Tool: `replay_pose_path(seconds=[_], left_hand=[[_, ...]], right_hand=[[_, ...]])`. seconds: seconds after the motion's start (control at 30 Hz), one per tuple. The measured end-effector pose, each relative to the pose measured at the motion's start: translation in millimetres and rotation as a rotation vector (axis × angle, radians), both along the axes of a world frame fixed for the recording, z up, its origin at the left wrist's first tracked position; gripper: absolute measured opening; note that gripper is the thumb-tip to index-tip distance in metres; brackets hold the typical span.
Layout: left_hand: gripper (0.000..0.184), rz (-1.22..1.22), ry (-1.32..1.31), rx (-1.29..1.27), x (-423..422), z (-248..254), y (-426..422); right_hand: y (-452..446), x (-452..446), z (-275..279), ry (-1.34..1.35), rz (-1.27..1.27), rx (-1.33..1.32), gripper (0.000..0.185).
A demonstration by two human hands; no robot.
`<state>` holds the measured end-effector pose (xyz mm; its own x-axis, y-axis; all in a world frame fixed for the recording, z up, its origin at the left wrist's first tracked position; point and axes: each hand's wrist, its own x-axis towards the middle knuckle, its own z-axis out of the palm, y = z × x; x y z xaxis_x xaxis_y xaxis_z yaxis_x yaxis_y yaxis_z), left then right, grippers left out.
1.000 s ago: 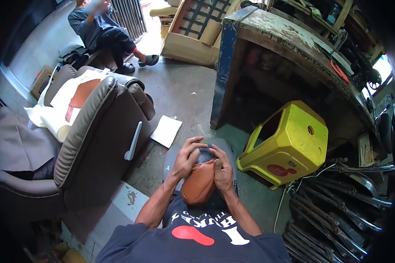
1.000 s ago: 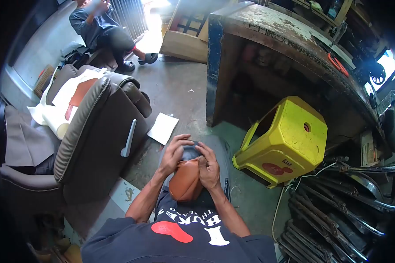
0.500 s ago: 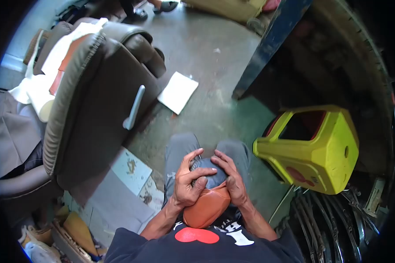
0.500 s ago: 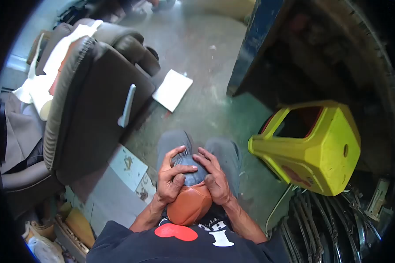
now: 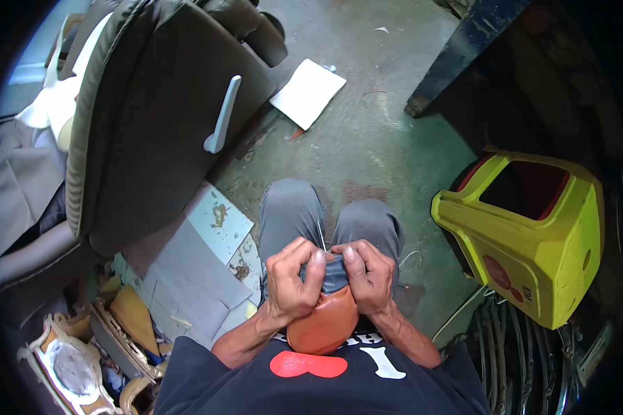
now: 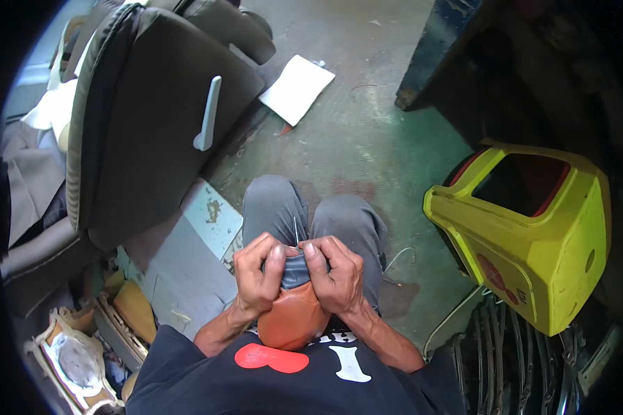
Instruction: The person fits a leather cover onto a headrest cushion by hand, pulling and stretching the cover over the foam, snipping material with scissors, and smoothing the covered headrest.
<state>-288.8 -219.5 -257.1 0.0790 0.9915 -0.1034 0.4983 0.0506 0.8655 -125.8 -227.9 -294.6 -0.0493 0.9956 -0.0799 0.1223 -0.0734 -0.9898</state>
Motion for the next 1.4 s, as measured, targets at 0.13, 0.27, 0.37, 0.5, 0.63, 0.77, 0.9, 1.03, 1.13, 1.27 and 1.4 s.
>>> replay_pose_path(seconds=[0.13,0.27,0.37,0.5,0.63,0.77,0.9,1.03,1.13,1.27,1.4], left_hand=[[0.023,0.121,-0.009,-0.1,-19,-13,-2],[0.03,-0.105,-0.254,-0.139,-35,-10,-10],[0.05,-0.131,-0.396,-0.425,-50,7,-25],[0.052,-0.173,-0.252,-0.482,-29,38,-21],[0.031,-0.182,-0.205,-0.362,-23,27,30],[0.032,-0.335,-0.263,-0.537,-18,46,71],[0.033,-0.548,-0.379,-0.476,16,72,101],[0.035,-0.715,-0.467,-0.257,53,48,156],[0.033,-0.799,-0.479,-0.139,66,-16,199],[0.028,-0.841,-0.474,-0.099,81,-102,221],[0.029,-0.711,-0.361,-0.051,109,-200,223]], right_hand=[[10,-13,-4,-0.038,0.145,-0.172,0.022],[16,5,-13,0.073,0.302,-0.175,0.032],[23,32,-6,0.144,0.685,-0.275,0.086],[28,40,12,0.095,0.754,-0.202,0.079],[35,28,16,0.198,0.474,-0.283,0.077],[26,27,43,0.332,0.312,-0.489,0.083],[29,53,81,0.418,0.152,-0.356,0.085],[55,67,88,0.26,0.016,-0.261,0.073],[82,71,49,0.173,-0.035,-0.386,0.083],[92,73,-21,0.168,-0.099,-0.487,0.096],[67,54,-93,0.254,-0.234,-0.707,0.098]])
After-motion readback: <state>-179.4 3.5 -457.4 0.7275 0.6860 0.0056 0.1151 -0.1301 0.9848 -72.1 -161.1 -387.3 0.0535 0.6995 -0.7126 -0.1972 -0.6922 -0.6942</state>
